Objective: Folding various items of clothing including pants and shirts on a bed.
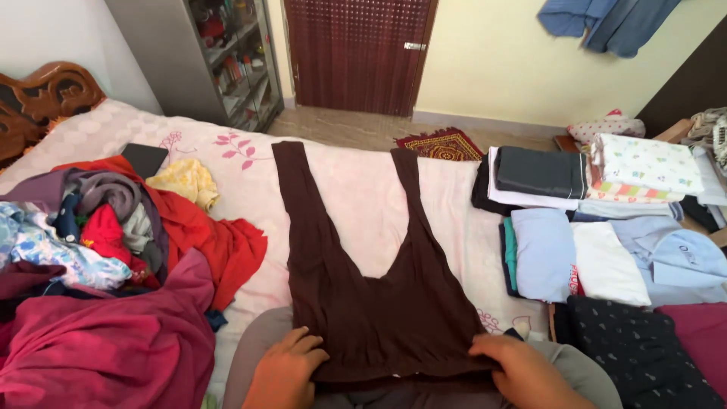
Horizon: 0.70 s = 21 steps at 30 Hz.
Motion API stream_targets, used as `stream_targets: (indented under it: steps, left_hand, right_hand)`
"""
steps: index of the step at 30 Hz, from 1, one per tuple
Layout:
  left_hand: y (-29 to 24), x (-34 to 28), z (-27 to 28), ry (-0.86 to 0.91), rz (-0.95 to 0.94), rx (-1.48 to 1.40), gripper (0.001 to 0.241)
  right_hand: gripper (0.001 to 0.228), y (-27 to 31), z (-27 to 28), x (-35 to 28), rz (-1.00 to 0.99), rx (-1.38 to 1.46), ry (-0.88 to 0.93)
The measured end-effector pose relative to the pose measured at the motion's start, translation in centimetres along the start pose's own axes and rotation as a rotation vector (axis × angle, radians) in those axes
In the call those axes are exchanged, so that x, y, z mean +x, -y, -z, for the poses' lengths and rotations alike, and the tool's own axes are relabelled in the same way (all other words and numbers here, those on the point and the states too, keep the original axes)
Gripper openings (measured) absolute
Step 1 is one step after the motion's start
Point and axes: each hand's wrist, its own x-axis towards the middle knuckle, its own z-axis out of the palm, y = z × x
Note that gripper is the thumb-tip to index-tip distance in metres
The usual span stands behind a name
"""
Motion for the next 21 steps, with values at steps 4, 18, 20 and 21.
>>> stream_targets:
  steps: [4, 18, 20, 21]
  left_hand:
    - [-3.0, 0.0, 4.1, -0.200, 0.221, -0.069, 0.049]
    - [-2.7, 0.4, 3.2, -0.044, 0.877, -0.355, 0.044]
    - [-0.9, 0.4, 2.1, -0.126, 0.592, -0.279, 0.045]
    - [0.5, 3.5, 2.6, -0.127, 0.592, -0.281, 0.045]
  right_hand:
    - [0.050, 3.4, 1.6, -0.5, -0.165, -0.219, -0.234]
    - [0.042, 1.6, -1.1, -1.2, -0.305, -0.042, -0.456]
    - [0.039, 1.3, -0.4, 0.1, -0.323, -0.128, -0.224]
    - [0.039, -3.7, -0.3, 3.7, -0.323, -0.131, -0.224]
